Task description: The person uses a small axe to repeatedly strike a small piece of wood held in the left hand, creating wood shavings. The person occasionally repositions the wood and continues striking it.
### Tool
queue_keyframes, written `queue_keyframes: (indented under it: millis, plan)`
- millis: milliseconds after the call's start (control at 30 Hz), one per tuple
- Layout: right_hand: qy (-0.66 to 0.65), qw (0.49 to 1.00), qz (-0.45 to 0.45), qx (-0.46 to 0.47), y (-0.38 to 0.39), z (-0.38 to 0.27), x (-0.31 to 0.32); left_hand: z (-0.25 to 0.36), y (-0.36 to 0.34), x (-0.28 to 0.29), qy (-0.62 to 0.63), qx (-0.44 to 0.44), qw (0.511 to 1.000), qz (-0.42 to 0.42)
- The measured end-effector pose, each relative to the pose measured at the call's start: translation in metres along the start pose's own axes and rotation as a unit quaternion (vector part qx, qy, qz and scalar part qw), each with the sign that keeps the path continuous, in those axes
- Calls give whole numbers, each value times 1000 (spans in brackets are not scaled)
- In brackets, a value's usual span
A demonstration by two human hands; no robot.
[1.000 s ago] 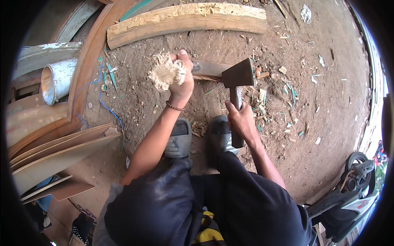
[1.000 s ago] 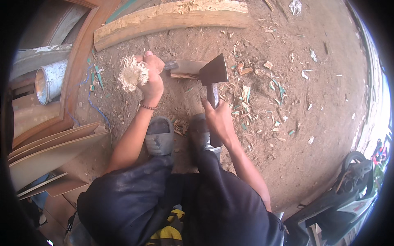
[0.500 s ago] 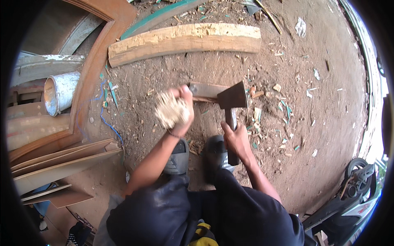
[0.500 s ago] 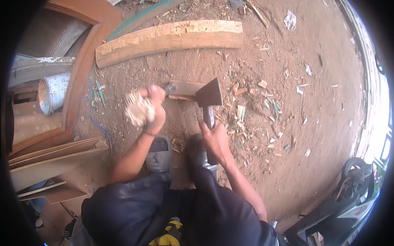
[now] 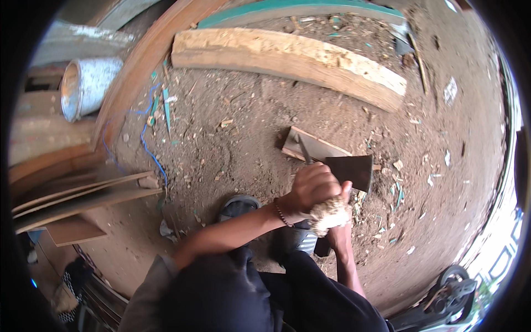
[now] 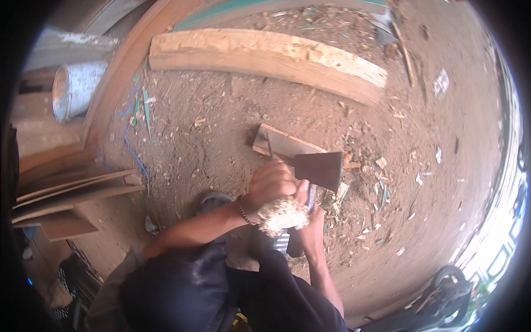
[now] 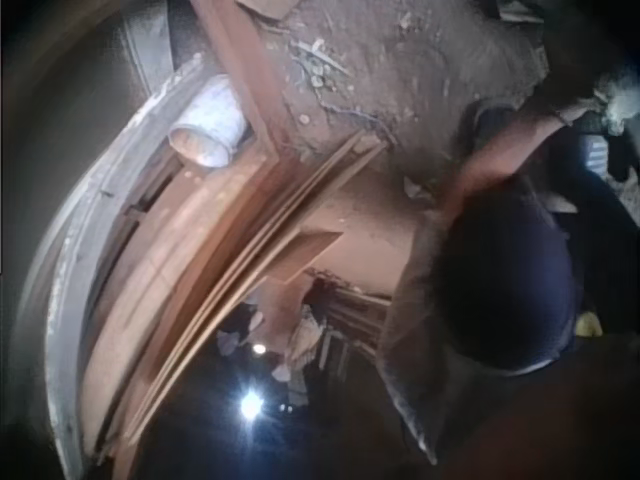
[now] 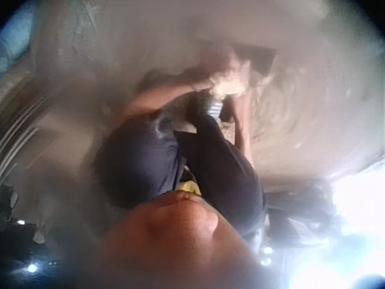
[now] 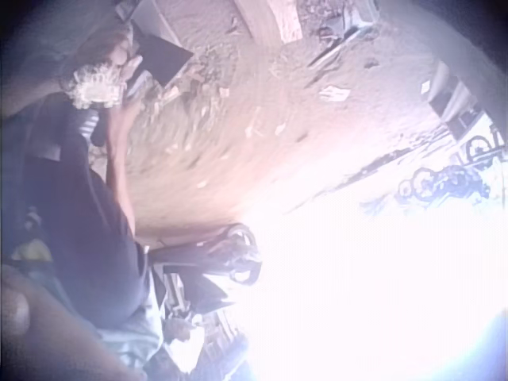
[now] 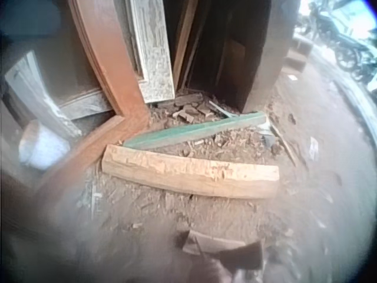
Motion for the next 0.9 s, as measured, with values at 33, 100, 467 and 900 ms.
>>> queue_keyframes:
  millis: [33,100,467,900]
  plan:
    - [17,999,14,37,1,-2,2,-2,-3,0,4,-1,1000,6]
    - [35,998,-34,45,1,10,-4,-4,-9,3,19,5,999,41]
    - [121,989,-42,-69,-4,79,-9,-16,-20,24,54,49,989,129]
    - [56,998,4,-43,6,21,-13,-19,-21,32,99,30,985,138]
Point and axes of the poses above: each hand's wrist, its own y-axis away from the middle knuckle, its own x-axis out of the back of the hand, z = x × y, the point moved 7 cm from there along -y, towards the middle knuckle, and after that the axes turned 15 degrees about y, right-handed, at the moved point
